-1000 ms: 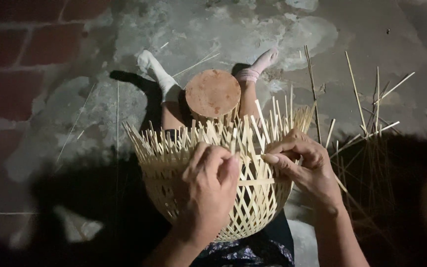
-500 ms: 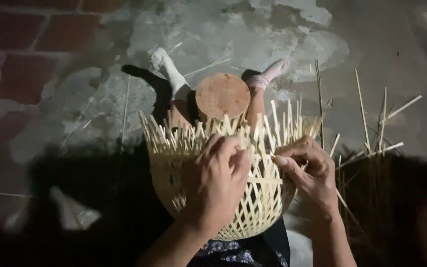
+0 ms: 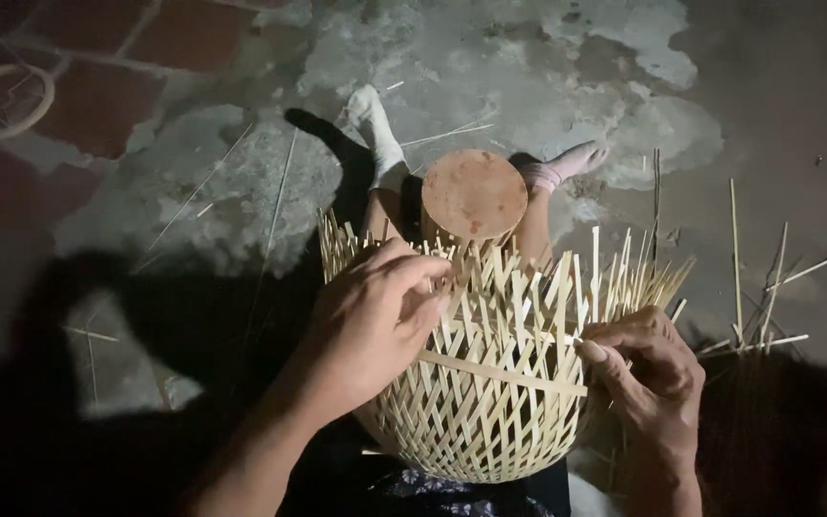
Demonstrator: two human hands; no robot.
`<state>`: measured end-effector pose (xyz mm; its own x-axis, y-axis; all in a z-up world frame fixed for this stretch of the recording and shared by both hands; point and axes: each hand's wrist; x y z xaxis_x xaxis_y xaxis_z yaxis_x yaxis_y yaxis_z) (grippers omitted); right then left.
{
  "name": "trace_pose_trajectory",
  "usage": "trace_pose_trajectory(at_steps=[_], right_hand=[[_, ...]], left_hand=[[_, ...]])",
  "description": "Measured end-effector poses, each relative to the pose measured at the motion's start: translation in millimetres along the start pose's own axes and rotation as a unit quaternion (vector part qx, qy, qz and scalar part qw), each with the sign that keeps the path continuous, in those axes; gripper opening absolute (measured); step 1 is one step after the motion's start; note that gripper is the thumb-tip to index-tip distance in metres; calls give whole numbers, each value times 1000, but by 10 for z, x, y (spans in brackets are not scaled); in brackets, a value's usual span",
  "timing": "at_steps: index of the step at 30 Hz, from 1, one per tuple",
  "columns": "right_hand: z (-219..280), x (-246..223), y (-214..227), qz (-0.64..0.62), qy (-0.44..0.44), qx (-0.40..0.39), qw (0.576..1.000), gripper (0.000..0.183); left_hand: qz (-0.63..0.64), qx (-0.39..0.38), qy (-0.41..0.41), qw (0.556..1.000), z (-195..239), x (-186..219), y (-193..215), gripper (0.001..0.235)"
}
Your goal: Weaving thin bamboo strips around a wooden mold to create a basket structure while sitting on the floor.
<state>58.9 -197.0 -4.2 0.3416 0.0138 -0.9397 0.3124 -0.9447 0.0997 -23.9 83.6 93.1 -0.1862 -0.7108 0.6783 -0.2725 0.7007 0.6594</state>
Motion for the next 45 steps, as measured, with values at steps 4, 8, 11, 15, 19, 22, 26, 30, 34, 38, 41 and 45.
trace_pose_trajectory(at_steps=[4,8,11,15,19,22,26,30,34,38,41,45], right_hand=[[18,-190,-115,16,-34,10,999,10],[-13,-220,-163,34,-41,7,999,9],[3,-284,-199,14,-37,2,999,7],[-15,-328,-201,36,-65,17,997,6],[-9,-226,-148,36,-69,4,997,7],[-2,-210,-146,22,-54,4,998,8],[-8,-290,-175,29,-82,23,996,8],[-11,-242,-134,9,-89,16,996,8],[-19,-157,-99,12,-67,-6,998,10],[2,-116,-84,-2,-78,-7,997,7],[8,-103,-84,-78,-83,6,993,8],[-27,-32,-32,5,-34,-13,999,9]], left_hand=[[28,-37,8,999,-43,-193,-58,23],[165,-62,9,984,26,-306,-40,11],[162,-37,-61,984,111,-260,-37,13],[25,64,-166,984,94,-189,-55,16],[8,-109,66,992,-48,-36,-70,8],[-5,-98,95,991,-117,77,-36,28],[193,14,-44,980,-54,-238,-207,31],[213,-67,-47,973,22,-227,-103,12],[59,-47,-14,997,7,16,-152,13],[42,-41,-37,998,-113,22,-260,14],[112,-97,139,979,-155,11,-201,40],[214,-102,-37,971,-33,-213,-189,15]])
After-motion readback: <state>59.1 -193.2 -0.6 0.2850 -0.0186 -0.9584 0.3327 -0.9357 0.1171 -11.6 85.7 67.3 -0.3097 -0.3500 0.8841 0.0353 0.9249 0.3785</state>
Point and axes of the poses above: each hand's wrist, its own z-axis away from the middle knuckle, its own y-axis out of the back of the hand, x = y × z, and after that the axes turned 5 degrees about -y, right-handed
